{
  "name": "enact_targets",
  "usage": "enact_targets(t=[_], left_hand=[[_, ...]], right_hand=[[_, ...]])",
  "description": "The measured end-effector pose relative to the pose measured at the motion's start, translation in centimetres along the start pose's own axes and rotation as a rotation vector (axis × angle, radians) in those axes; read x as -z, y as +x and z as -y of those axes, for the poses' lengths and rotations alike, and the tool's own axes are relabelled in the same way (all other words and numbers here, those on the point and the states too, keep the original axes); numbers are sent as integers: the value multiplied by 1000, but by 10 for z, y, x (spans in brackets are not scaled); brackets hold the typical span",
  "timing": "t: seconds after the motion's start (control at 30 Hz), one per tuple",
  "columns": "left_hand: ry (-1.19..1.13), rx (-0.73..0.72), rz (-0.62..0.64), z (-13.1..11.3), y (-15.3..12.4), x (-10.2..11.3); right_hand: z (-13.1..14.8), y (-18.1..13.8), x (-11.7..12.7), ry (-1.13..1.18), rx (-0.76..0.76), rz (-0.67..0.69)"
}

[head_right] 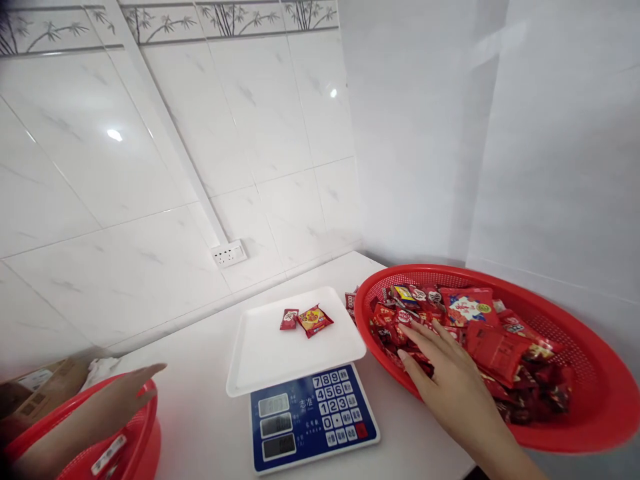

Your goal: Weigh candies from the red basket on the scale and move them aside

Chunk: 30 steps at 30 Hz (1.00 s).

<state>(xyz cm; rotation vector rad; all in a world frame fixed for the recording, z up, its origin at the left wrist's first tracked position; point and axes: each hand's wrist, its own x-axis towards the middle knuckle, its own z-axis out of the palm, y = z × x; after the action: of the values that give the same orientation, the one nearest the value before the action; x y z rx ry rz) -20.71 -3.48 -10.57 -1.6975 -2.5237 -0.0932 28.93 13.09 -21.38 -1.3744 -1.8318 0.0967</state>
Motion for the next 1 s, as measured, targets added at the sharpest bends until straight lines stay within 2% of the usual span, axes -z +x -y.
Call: enact_targets(t=[0.07,0.13,0.2,0.27,0.33,0.43,0.53,0.67,1.0], left_hand=[[-44,-41,42,-40,14,2],[-148,-133,103,-90,31,2],[-274,-276,188,-140,47,-3],[-307,-319,218,-186,62,-13],[-327,-322,241,-222,74,-23],[-332,-337,280,-258,87,-34],[-315,-357,311,-276,95,-37],[-301,-333,289,-283,100,-38],[-545,-236,102,-261,87,-34]], right_hand=[[-1,0,0,-3,-1,2],[-2,0,0,-6,-7,-1],[-2,0,0,-12,-16,-4],[-1,0,1,-16,-23,-3],[1,1,3,-15,-19,4],[4,2,6,-8,-9,4],[8,2,9,-13,3,-6],[11,2,11,-12,17,-9],[12,1,13,6,16,-1]])
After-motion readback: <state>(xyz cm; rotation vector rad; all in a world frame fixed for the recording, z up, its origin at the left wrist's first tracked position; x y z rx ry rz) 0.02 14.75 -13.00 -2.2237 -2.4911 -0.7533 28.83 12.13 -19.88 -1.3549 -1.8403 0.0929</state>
